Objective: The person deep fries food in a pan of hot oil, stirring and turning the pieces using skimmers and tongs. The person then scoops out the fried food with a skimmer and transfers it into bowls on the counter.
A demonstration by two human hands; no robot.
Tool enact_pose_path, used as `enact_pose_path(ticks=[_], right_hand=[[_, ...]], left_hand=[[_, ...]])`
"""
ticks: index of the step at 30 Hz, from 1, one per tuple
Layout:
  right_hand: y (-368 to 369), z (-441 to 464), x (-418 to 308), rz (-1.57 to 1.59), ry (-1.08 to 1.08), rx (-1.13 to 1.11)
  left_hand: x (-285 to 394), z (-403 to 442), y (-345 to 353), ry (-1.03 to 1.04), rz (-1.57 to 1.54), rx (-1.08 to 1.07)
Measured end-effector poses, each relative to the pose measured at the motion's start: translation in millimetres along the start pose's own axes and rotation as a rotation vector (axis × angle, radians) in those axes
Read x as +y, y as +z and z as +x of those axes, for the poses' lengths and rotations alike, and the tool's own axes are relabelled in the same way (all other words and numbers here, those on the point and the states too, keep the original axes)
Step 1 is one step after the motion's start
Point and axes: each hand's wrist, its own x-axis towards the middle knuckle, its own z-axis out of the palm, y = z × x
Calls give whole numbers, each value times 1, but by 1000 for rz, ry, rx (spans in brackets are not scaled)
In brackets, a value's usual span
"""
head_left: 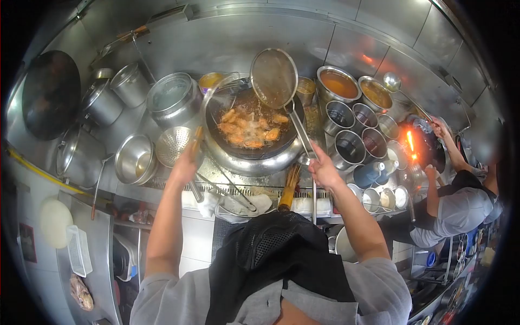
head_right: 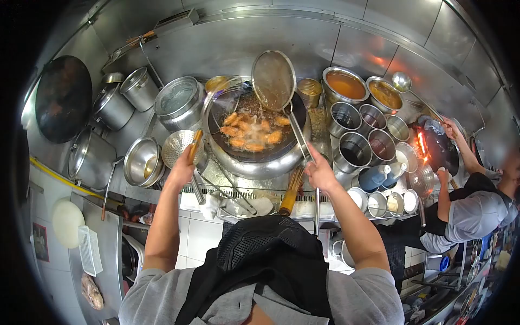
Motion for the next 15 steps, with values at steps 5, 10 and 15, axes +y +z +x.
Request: enact_pose_path(ticks=[5,10,15], right_hand=[[-27,20,-6,246,-68,81],[-66,58,-25,114,-99,254],[-108,163,9,-562,-269,470]], left_hand=[[33,-5,68,61,316,53],[70,-32,108,-71,437,-148],[72,-30,133,-1,531,-117]])
